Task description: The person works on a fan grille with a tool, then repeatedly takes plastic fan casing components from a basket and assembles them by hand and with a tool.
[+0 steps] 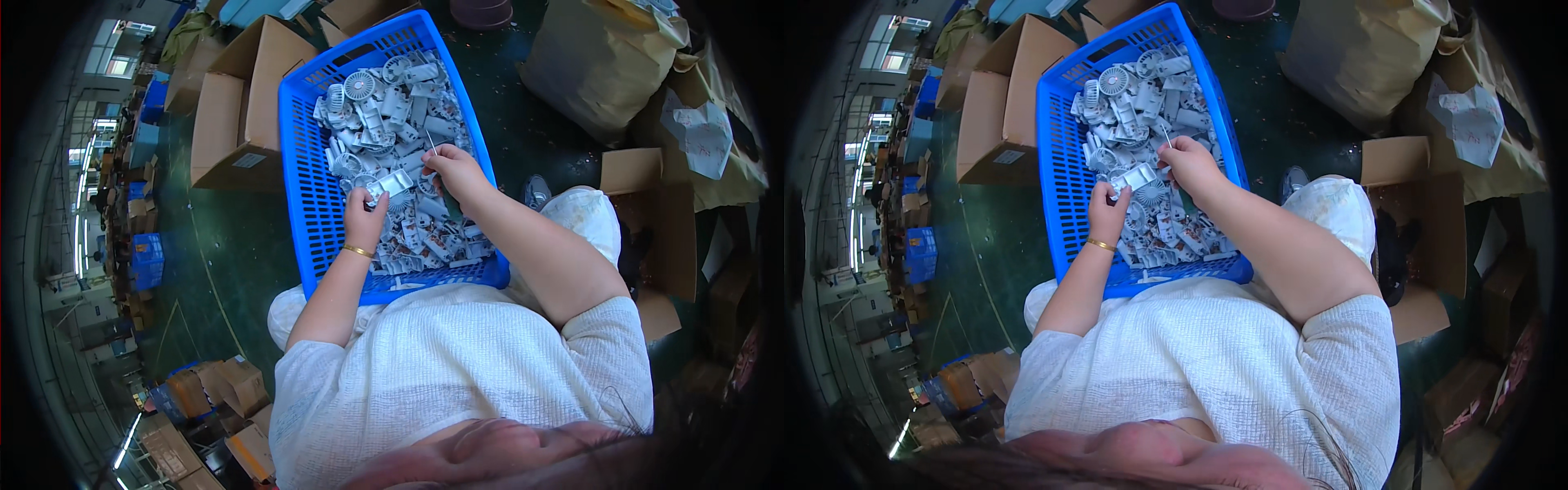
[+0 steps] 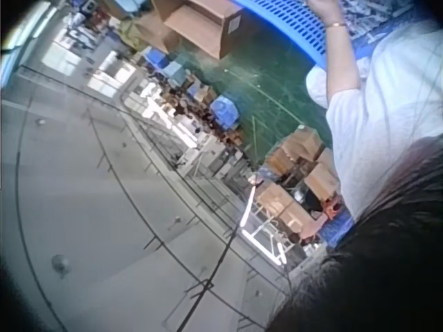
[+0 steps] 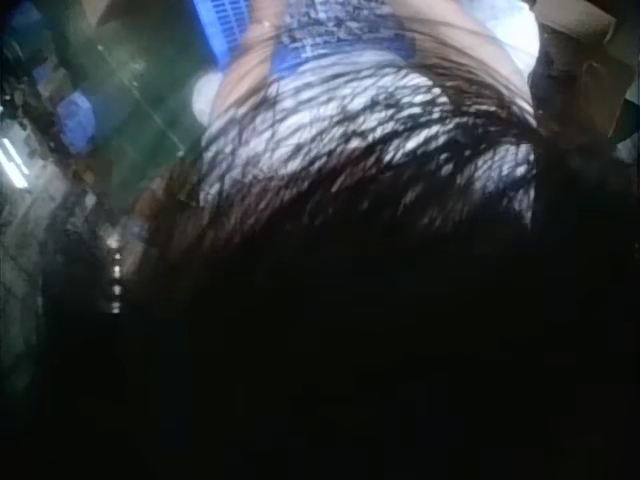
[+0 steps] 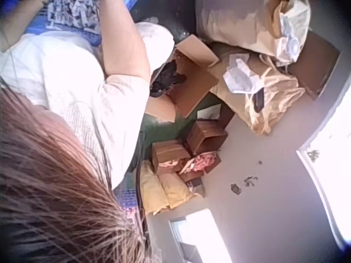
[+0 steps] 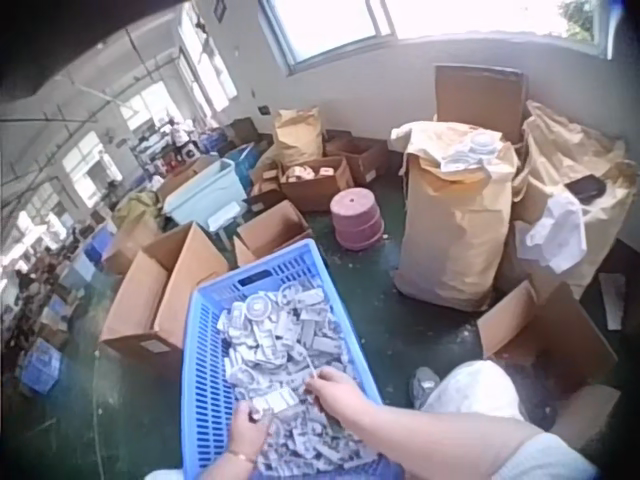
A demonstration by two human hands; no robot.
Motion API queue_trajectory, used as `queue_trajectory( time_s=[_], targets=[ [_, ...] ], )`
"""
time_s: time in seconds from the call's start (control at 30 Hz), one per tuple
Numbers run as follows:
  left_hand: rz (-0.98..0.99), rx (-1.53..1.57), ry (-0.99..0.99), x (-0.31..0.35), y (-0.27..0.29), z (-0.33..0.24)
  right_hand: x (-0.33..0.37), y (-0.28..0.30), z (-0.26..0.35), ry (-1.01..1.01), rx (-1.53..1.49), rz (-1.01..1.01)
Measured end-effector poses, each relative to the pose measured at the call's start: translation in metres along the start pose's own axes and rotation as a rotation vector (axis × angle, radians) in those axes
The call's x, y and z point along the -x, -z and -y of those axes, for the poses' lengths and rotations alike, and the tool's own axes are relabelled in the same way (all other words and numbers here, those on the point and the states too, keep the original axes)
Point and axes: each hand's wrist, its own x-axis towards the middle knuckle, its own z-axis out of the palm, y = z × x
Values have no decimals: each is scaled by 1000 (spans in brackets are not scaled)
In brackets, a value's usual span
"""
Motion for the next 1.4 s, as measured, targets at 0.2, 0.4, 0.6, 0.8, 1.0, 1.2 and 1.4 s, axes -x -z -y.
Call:
queue_trajectory(
  time_s=[0.2,0.4,0.6,0.8,1.0,1.2,1.4],
  targets=[
    [-78,75,-89,19,15,-5,4,-5,-17,-19,200,108],
    [-18,511,168,26,14,-5,10,-11,-26,35,366,240],
    [173,1034,827,26,14,-5,18,-12,-28,238,540,358],
    [367,1425,1072,28,11,-24,21,-8,-30,254,749,285],
    [254,1048,614,31,18,-54,26,-10,-29,416,1014,253],
    [94,579,350,39,15,-52,29,-13,-31,466,1066,276],
    [109,352,245,41,15,-47,31,-16,-30,499,1079,313]
  ],
)
